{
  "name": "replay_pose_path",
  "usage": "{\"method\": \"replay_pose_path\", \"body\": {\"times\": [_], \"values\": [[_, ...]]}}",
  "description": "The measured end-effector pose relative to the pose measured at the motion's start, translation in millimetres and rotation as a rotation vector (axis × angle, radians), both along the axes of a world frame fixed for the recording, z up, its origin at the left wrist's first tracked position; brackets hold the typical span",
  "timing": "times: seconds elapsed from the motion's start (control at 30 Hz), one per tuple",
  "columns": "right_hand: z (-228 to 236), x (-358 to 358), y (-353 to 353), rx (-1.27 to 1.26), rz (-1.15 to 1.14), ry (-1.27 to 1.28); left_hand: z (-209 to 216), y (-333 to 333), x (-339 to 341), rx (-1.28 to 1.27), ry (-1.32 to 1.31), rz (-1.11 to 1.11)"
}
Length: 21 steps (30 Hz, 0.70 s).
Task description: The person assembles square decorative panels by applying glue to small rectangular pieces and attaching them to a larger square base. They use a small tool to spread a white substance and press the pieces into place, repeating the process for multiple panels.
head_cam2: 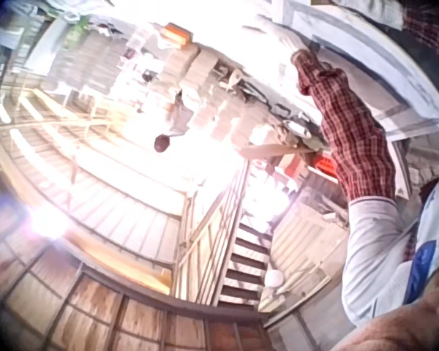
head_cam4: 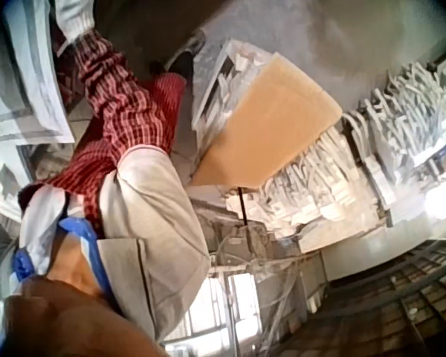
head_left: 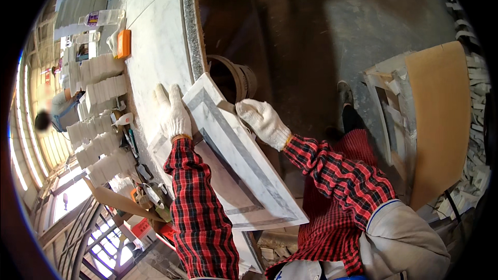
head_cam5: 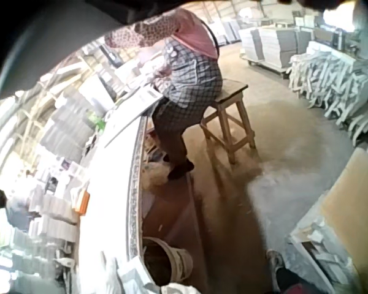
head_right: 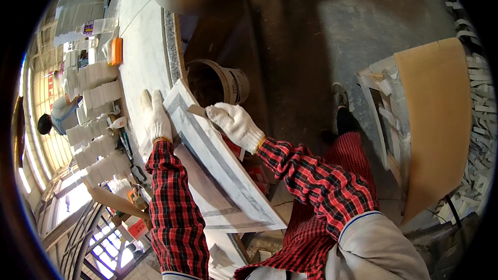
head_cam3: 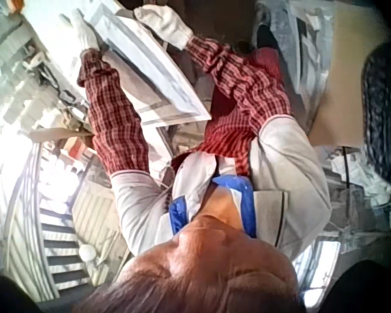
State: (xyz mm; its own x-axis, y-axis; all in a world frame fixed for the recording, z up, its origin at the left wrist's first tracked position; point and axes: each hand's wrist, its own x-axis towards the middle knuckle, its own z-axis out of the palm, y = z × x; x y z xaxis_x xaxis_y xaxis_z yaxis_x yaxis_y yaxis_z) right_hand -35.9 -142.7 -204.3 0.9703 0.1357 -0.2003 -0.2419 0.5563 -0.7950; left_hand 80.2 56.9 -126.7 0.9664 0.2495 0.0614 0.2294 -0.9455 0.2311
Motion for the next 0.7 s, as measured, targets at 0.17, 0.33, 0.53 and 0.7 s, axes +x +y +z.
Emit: {"method": "replay_pose_path", "body": {"times": [0.17, 0.33, 0.53, 0.7], "values": [[3.0, -67.3, -17.6, 0.013, 0.135, 0.092, -4.3, 8.1, -2.8, -0.001, -0.017, -0.013], [-2.4, -114.2, -14.1, 0.035, 0.061, 0.138, 10.0, -10.7, -2.6, -0.008, 0.018, 0.003], [7.3, -153.3, -32.7, -0.080, 0.169, 0.084, 2.7, -3.9, -3.0, -0.023, -0.002, -0.017], [10.3, -196.5, -38.1, -0.033, 0.235, 0.173, -0.7, 5.0, -0.5, -0.101, 0.003, -0.076]]}}
